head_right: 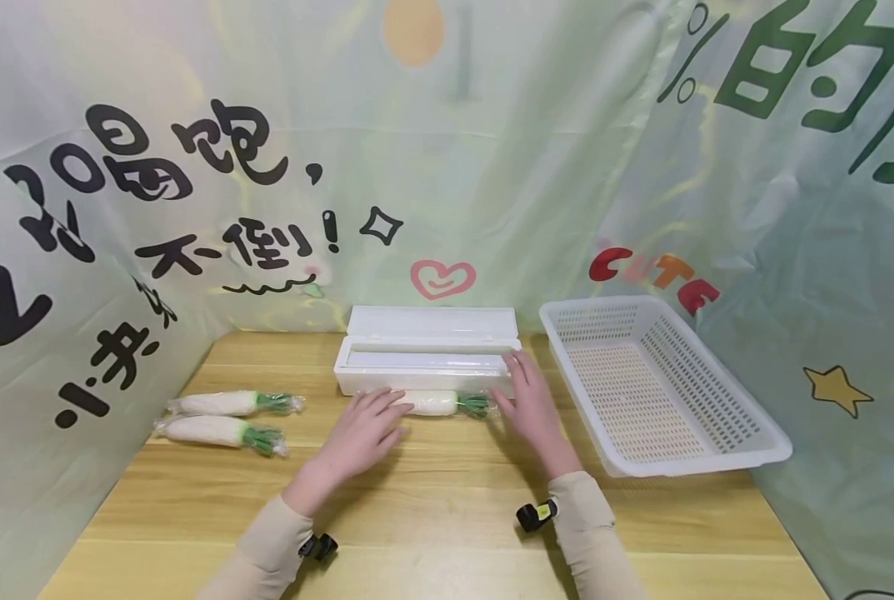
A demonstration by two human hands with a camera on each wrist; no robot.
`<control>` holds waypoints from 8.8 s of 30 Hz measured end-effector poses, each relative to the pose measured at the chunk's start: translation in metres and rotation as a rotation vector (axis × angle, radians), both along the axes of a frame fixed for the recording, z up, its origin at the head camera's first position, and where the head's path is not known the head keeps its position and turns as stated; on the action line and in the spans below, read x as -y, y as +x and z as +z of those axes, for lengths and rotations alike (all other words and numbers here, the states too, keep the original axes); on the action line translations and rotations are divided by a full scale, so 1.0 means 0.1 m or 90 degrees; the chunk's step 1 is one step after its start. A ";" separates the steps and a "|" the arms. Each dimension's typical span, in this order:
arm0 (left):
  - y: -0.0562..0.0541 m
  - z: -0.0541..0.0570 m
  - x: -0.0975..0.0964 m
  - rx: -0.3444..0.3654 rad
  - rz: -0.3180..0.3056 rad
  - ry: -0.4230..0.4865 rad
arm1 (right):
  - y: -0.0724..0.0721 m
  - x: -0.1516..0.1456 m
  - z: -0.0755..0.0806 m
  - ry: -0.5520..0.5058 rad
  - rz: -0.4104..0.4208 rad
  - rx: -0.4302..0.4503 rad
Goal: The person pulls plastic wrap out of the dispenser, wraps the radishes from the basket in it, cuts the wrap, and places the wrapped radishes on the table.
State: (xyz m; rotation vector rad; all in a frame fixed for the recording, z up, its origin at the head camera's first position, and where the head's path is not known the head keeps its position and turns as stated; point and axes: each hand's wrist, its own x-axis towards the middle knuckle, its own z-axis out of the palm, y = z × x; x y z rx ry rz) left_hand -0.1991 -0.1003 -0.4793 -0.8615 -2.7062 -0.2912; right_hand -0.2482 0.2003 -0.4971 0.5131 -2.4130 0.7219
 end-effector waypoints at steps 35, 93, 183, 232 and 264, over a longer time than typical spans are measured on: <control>-0.81 0.15 -1.29 -0.066 -0.039 -0.024 | -0.36 -0.21 -0.13 0.169 -0.076 0.193; -1.11 -0.02 -1.46 0.019 0.006 0.053 | -0.34 -0.21 -0.17 0.183 -0.084 0.164; -1.06 0.01 1.08 -0.074 0.031 0.068 | -0.36 -0.20 -0.22 0.137 -0.063 0.186; -0.85 -0.18 0.75 -0.195 0.060 0.138 | -0.24 -0.02 -0.15 0.047 0.031 -0.168; -0.70 -0.18 0.70 -0.196 0.041 0.137 | -0.18 0.00 -0.22 0.062 0.021 -0.217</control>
